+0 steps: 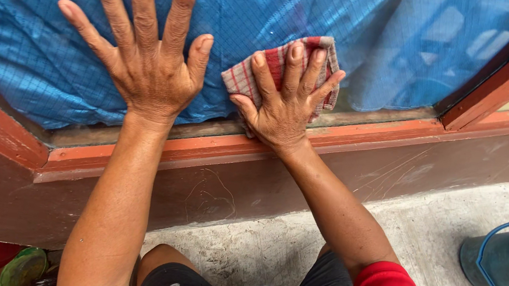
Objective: The person wipes a glass window pane covered with a blue protective sheet using a checkered cloth by hand, moving across different sections of the frame.
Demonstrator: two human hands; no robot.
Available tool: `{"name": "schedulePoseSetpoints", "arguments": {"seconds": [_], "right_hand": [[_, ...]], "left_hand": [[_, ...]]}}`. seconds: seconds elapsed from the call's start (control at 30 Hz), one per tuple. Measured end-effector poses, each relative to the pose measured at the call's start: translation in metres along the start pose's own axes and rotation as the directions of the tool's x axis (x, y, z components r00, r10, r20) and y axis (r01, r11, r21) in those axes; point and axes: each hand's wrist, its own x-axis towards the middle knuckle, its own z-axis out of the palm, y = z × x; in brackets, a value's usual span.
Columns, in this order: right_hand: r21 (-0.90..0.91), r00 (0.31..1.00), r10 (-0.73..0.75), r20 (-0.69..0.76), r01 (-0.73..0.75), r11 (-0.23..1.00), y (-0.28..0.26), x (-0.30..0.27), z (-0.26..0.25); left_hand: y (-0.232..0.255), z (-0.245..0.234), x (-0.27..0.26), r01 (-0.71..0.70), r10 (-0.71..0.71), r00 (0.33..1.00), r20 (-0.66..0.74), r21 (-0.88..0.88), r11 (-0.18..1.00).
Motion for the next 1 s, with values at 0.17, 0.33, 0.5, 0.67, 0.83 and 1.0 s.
{"name": "schedulePoseSetpoints", "arguments": {"seconds": [0.17,0.33,0.5,0.67,0.83,1.0], "right_hand": [[0.025,0.915,0.387,0.118,-0.392,0.920,0.061,-0.031,-0.004],[0.091,0.869,0.490,0.063,-0.494,0.865,0.050,-0.036,-0.002],[0.070,0.977,0.190,0.095,-0.197,0.978,-0.011,-0.041,-0.002],[-0.007,0.989,0.039,0.144,-0.038,0.999,0.013,-0.055,-0.008],[0.008,0.967,0.218,0.128,-0.221,0.975,0.061,-0.051,-0.012],[0.042,0.981,0.195,-0.015,-0.194,0.980,0.051,0.009,-0.019]], "left_hand": [[-0.003,0.024,0.005,0.018,-0.019,0.999,0.031,0.017,1.000],[-0.013,0.072,0.018,-0.139,0.186,0.628,-0.755,0.125,0.982],[-0.005,0.037,0.008,0.019,-0.016,0.999,-0.040,0.066,0.998],[-0.001,0.024,0.003,0.012,-0.010,1.000,-0.025,0.091,0.996],[-0.019,0.078,0.014,-0.200,0.202,0.623,-0.755,0.095,0.975],[-0.021,0.097,0.016,-0.201,0.202,0.630,-0.750,0.093,0.975]]}}
